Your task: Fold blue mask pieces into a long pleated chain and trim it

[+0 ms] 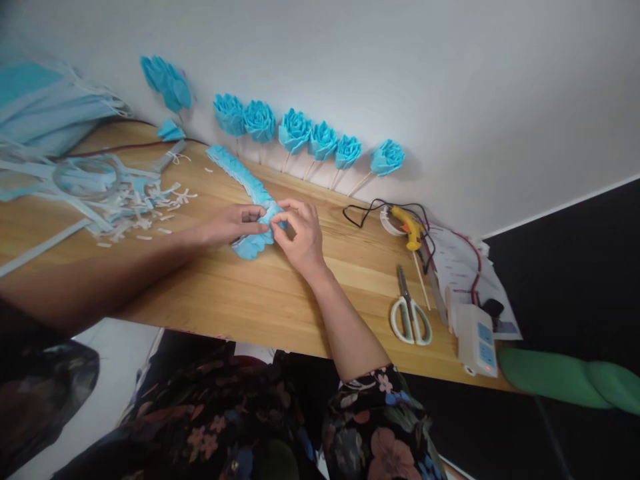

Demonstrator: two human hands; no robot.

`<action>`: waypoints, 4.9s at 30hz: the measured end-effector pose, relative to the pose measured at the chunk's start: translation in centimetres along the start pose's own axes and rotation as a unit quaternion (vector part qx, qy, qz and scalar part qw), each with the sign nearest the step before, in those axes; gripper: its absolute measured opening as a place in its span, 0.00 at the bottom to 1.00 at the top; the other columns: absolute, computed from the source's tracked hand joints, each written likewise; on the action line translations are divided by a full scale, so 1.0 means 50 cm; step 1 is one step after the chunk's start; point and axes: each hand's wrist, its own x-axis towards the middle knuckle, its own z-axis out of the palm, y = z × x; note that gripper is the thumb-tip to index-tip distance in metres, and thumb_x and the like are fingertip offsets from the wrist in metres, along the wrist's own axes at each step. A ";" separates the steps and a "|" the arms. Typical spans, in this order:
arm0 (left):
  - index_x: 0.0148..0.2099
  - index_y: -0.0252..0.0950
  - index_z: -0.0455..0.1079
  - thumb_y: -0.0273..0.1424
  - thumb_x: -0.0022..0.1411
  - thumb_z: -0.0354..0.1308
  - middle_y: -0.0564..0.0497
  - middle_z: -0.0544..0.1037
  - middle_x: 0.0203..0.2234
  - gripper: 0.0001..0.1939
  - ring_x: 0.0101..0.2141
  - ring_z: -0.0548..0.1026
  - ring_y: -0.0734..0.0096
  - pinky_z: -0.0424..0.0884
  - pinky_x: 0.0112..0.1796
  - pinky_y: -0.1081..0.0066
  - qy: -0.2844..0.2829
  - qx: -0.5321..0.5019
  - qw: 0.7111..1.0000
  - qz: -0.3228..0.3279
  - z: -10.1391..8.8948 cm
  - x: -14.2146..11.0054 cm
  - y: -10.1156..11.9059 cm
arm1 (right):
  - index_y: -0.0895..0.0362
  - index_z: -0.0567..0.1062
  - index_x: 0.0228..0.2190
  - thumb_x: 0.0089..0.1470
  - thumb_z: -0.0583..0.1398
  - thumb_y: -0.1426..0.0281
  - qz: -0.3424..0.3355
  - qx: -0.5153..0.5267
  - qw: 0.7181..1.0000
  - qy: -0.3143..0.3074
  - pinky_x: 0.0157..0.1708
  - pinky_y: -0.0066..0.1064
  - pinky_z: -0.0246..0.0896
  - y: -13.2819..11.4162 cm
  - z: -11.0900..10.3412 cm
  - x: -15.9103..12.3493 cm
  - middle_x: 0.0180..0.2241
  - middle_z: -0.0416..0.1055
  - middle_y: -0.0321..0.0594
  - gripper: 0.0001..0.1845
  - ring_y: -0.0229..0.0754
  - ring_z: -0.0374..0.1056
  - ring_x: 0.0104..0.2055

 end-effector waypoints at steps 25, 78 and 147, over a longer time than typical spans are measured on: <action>0.36 0.32 0.75 0.34 0.59 0.63 0.53 0.76 0.20 0.10 0.21 0.71 0.77 0.66 0.23 0.77 0.119 -0.079 0.989 -0.045 0.007 -0.006 0.015 | 0.55 0.74 0.27 0.45 0.65 0.44 0.415 0.349 0.837 -0.079 0.19 0.25 0.59 -0.020 -0.001 0.003 0.29 0.73 0.40 0.26 0.39 0.69 0.31; 0.30 0.31 0.67 0.24 0.64 0.58 0.55 0.72 0.16 0.08 0.18 0.71 0.78 0.68 0.22 0.79 0.028 -0.001 0.999 -0.043 -0.004 -0.003 0.014 | 0.55 0.66 0.19 0.52 0.62 0.50 0.317 0.278 0.906 -0.043 0.21 0.27 0.51 0.001 0.013 -0.011 0.19 0.61 0.31 0.24 0.33 0.56 0.22; 0.28 0.33 0.68 0.27 0.59 0.61 0.55 0.72 0.18 0.08 0.18 0.68 0.81 0.66 0.22 0.80 0.099 0.031 0.994 -0.034 -0.018 0.005 0.006 | 0.55 0.75 0.27 0.49 0.62 0.46 0.377 0.331 0.864 -0.044 0.20 0.22 0.55 0.001 0.005 -0.004 0.27 0.75 0.38 0.24 0.33 0.67 0.26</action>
